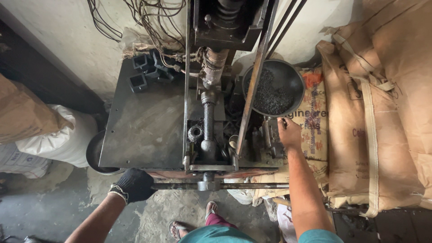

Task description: The person operates a manual press machine in a workshop. They repeatedly place small metal pieces into the press, activate the lever to compress them, and then remove the formed pieces, placing them on the machine's surface.

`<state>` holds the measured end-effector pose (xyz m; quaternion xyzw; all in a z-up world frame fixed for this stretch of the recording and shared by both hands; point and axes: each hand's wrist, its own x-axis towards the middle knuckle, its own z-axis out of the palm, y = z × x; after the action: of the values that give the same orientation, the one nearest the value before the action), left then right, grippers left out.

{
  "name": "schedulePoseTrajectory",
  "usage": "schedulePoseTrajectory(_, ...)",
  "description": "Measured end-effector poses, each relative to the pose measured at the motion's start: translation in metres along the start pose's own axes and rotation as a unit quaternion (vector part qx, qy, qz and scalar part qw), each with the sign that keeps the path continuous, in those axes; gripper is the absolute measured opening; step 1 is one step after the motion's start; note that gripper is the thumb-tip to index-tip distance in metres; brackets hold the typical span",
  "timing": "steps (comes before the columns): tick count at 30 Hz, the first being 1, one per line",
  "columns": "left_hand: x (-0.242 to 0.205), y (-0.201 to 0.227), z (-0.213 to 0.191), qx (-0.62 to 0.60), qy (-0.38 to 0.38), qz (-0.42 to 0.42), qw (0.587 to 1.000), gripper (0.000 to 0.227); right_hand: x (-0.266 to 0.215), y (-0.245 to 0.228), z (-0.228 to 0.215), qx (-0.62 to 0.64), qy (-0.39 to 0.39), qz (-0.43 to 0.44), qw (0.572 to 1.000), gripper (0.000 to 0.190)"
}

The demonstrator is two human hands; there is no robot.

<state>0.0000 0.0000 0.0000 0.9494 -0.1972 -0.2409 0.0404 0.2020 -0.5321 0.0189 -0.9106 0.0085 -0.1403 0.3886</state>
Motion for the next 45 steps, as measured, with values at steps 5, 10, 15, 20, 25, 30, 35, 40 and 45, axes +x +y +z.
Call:
schedulePoseTrajectory(5,-0.002,0.003,-0.004,-0.006,-0.012,-0.012,1.0,0.026,-0.001,0.003,0.0,-0.024,0.008,-0.03,0.999,0.03)
schedulePoseTrajectory(10,-0.002,0.006,-0.008,0.004,-0.028,-0.018,0.999,0.027,-0.001,0.005,0.0,-0.015,0.011,-0.026,0.999,0.031)
schedulePoseTrajectory(15,-0.002,0.007,-0.01,0.007,-0.032,-0.017,0.999,0.028,0.0,0.006,0.001,-0.016,0.013,-0.03,0.999,0.03)
schedulePoseTrajectory(20,-0.003,0.007,-0.009,0.008,-0.021,-0.018,1.0,0.025,-0.001,0.006,0.001,-0.017,0.012,-0.025,0.999,0.029)
schedulePoseTrajectory(25,-0.003,0.006,-0.006,0.008,-0.014,-0.016,1.0,0.025,0.0,0.005,0.001,-0.021,0.011,-0.018,1.0,0.029)
schedulePoseTrajectory(30,-0.003,0.005,-0.006,-0.006,-0.015,-0.015,1.0,0.025,-0.001,0.001,0.001,-0.026,-0.009,0.042,0.999,0.031)
schedulePoseTrajectory(35,-0.003,0.007,-0.011,-0.005,-0.04,-0.026,0.999,0.025,-0.002,-0.001,0.0,-0.026,0.008,0.006,1.0,0.031)
schedulePoseTrajectory(40,-0.004,0.01,-0.017,-0.009,-0.06,-0.04,0.997,0.027,-0.001,0.0,0.0,-0.031,0.004,0.034,0.999,0.031)
schedulePoseTrajectory(45,-0.005,0.009,-0.017,-0.006,-0.03,-0.033,0.999,0.027,-0.001,0.003,0.002,-0.044,0.019,0.009,0.999,0.031)
